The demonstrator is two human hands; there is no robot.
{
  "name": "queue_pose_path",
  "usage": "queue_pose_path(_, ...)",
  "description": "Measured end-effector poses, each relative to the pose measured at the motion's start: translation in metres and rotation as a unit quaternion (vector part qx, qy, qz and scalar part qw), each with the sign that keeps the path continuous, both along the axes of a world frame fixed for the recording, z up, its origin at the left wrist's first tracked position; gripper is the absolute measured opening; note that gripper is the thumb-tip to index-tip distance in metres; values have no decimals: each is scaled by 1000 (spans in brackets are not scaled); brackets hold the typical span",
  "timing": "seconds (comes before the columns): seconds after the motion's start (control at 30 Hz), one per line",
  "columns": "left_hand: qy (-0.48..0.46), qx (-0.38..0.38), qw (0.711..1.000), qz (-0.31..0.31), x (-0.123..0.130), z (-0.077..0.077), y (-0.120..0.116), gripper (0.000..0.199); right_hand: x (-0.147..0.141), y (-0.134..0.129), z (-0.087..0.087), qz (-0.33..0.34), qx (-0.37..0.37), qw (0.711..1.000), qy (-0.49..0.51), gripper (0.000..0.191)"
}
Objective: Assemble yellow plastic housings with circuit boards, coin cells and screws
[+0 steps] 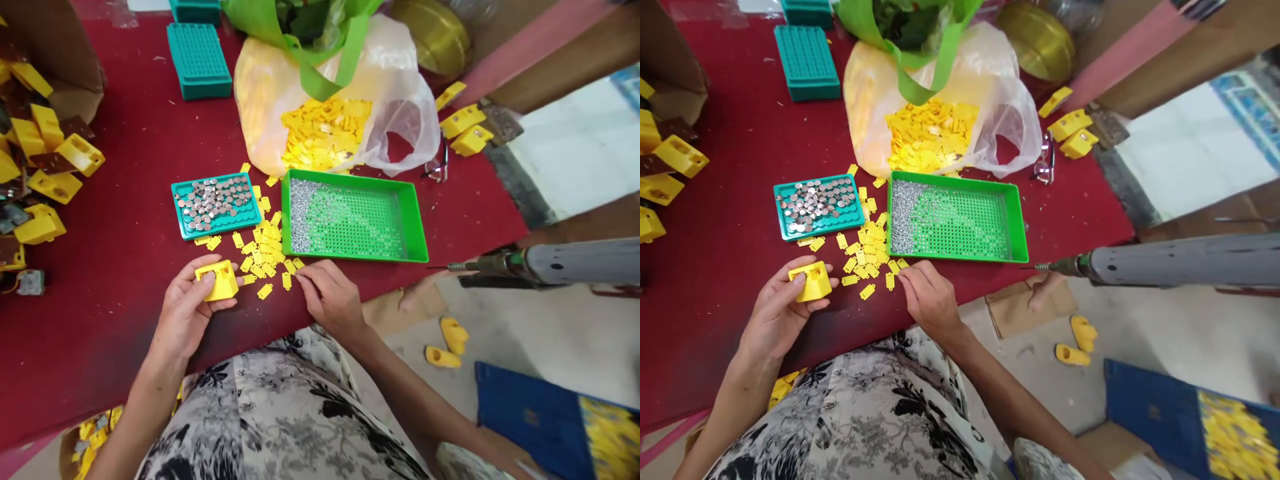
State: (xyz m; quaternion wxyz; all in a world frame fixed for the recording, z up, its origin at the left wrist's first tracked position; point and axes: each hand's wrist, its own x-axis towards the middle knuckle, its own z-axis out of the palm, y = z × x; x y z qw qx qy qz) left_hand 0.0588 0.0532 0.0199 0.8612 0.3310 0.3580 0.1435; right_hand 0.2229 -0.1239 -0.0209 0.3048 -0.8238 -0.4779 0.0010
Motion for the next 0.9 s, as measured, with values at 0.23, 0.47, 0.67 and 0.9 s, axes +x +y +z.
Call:
queue_pose_path(0.23, 5, 9, 1000, -22, 1, 0, 4, 31, -2, 4, 33, -14, 44, 999, 16, 16)
queue_pose_path(0.47, 12, 22, 999, 39, 3, 3, -15, 34, 14, 29, 71, -134, 96, 984, -72, 18)
queue_pose_path(0.67, 33, 73, 992, 97, 2, 7, -36, 39, -4, 10, 53, 96, 88, 991, -25, 12)
queue_pose_path(0.9, 55, 133, 981, 130, 4, 15, -52, 34, -1, -4, 10, 115, -15, 993, -37, 16)
